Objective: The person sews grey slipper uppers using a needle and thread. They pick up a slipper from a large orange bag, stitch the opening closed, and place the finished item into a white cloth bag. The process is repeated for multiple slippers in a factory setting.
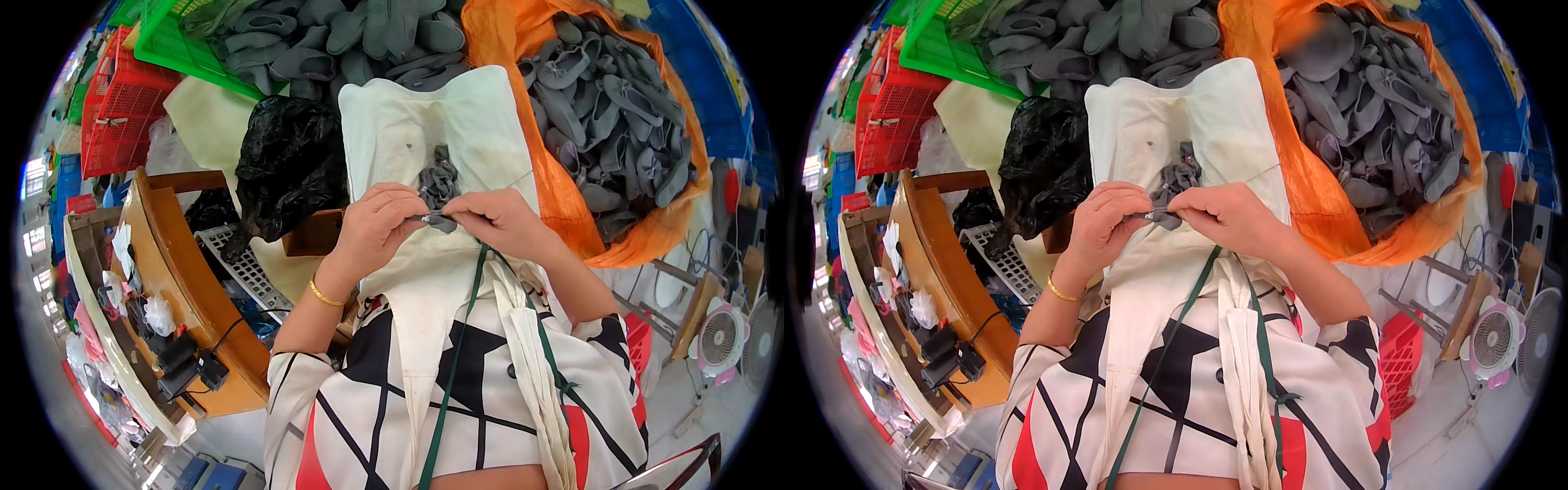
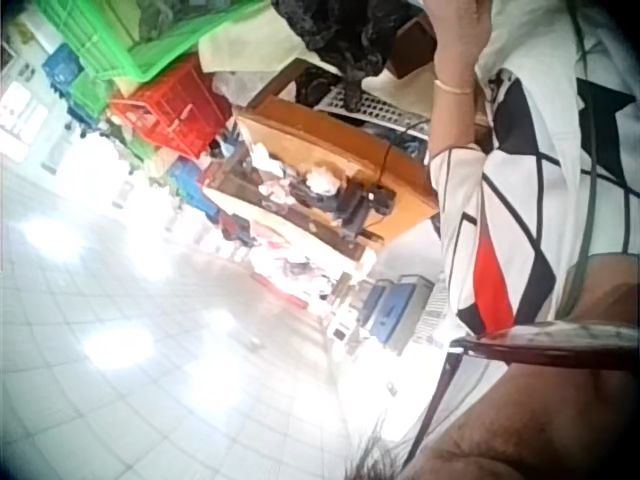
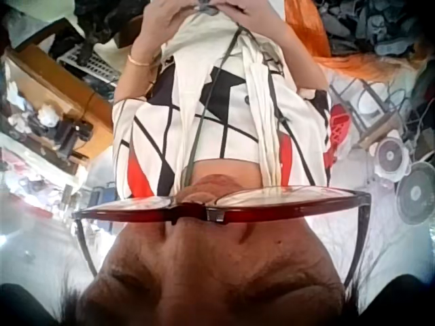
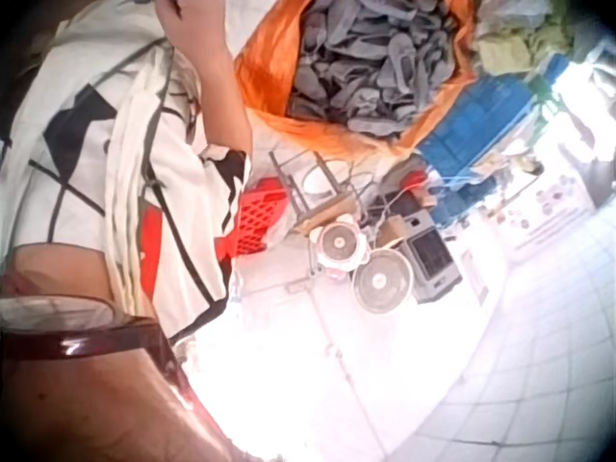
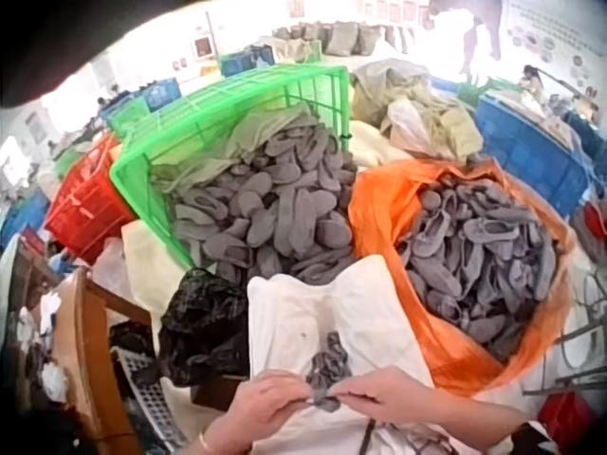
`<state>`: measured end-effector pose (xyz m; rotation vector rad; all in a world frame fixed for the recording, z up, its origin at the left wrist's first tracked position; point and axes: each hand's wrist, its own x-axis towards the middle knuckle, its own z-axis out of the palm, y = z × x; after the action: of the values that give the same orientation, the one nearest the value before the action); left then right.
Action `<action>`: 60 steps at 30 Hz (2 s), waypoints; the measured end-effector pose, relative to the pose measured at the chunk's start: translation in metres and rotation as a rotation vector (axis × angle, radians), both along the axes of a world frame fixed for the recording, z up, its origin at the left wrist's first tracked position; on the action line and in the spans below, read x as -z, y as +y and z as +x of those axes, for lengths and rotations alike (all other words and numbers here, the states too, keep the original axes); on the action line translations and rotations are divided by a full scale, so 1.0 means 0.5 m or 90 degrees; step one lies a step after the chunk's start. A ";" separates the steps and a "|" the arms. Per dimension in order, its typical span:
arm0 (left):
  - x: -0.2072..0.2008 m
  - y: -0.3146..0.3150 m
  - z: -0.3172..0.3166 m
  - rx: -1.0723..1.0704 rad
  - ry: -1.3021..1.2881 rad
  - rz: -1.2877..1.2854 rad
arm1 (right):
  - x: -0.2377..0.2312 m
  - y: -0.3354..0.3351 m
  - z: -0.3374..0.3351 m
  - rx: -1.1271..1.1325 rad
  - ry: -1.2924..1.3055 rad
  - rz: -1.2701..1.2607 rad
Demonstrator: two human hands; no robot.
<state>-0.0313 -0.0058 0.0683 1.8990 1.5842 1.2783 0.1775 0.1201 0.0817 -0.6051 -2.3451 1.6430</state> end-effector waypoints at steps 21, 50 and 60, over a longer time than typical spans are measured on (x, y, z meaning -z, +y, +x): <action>0.017 -0.023 0.014 0.045 -0.195 -0.062 | 0.022 0.000 0.002 -0.089 0.036 -0.210; 0.025 -0.044 0.042 0.073 -0.214 -0.187 | 0.032 -0.025 0.006 -0.050 -0.111 -0.292; 0.059 -0.038 0.062 -0.006 -0.247 -0.303 | 0.054 -0.029 -0.007 0.029 -0.129 -0.214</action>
<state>-0.0003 -0.0248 0.0389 1.2700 1.5182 1.0680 0.1740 0.1057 0.0545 -0.9216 -2.1759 2.0602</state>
